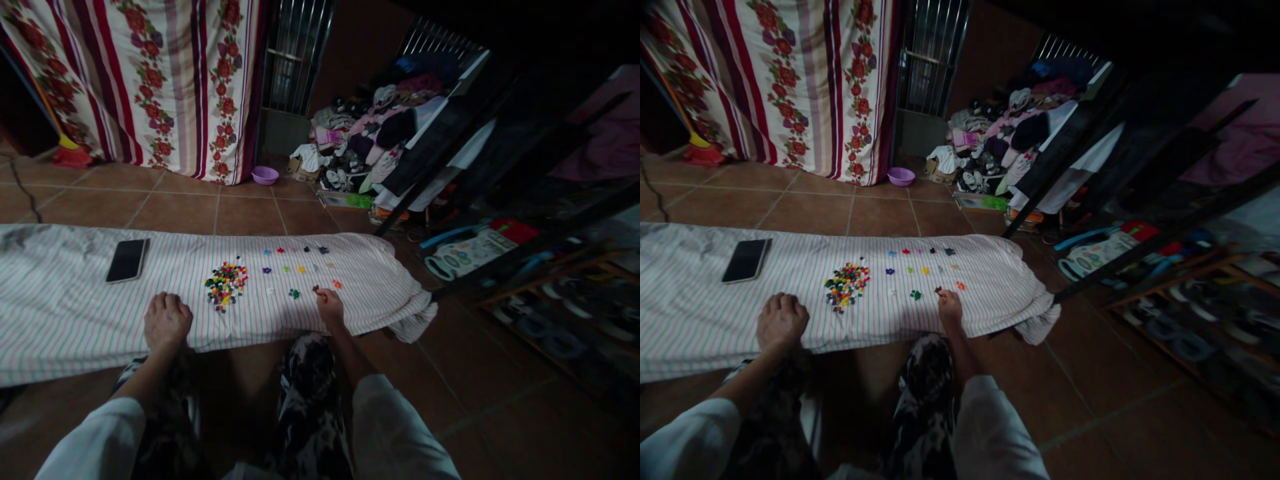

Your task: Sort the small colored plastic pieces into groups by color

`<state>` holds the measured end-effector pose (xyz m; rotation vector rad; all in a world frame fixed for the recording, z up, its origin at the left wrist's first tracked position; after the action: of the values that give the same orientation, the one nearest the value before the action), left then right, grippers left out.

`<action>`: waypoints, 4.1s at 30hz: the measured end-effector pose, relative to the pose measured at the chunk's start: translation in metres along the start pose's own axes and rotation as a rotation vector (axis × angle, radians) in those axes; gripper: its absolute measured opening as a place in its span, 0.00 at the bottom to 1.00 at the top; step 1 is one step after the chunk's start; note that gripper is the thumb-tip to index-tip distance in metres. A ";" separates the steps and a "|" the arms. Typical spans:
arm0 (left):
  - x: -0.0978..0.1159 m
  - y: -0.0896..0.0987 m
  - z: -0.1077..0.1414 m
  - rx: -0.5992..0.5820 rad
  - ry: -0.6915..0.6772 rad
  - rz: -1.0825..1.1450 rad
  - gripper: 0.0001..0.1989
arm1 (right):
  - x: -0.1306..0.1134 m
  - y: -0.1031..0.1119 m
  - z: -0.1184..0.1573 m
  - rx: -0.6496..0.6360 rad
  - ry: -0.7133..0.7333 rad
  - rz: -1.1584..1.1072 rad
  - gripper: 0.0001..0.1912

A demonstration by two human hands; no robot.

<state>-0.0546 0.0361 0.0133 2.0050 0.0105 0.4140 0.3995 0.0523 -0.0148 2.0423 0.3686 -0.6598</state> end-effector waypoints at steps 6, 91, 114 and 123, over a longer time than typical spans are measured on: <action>0.001 0.001 0.000 0.007 0.007 0.014 0.16 | -0.005 -0.002 -0.002 0.014 -0.080 0.064 0.15; -0.001 0.000 -0.003 -0.072 0.045 0.003 0.18 | -0.267 -0.146 0.056 -0.525 0.398 -0.096 0.08; 0.001 -0.012 0.021 -0.380 -0.118 -0.192 0.32 | -0.203 -0.115 0.020 -0.418 0.051 -0.548 0.10; 0.015 0.002 0.012 -0.356 -0.097 -0.236 0.27 | -0.143 -0.075 -0.004 -0.287 0.079 -0.445 0.13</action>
<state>-0.0370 0.0278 0.0147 1.6466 0.1051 0.1532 0.2473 0.0950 0.0193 1.7246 0.9281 -0.7425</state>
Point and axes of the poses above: each hand's wrist, its own z-axis away from the middle knuckle, its own y-axis out of the back of the hand, x = y × z, the point moved 5 cm from there along -z, towards the middle knuckle
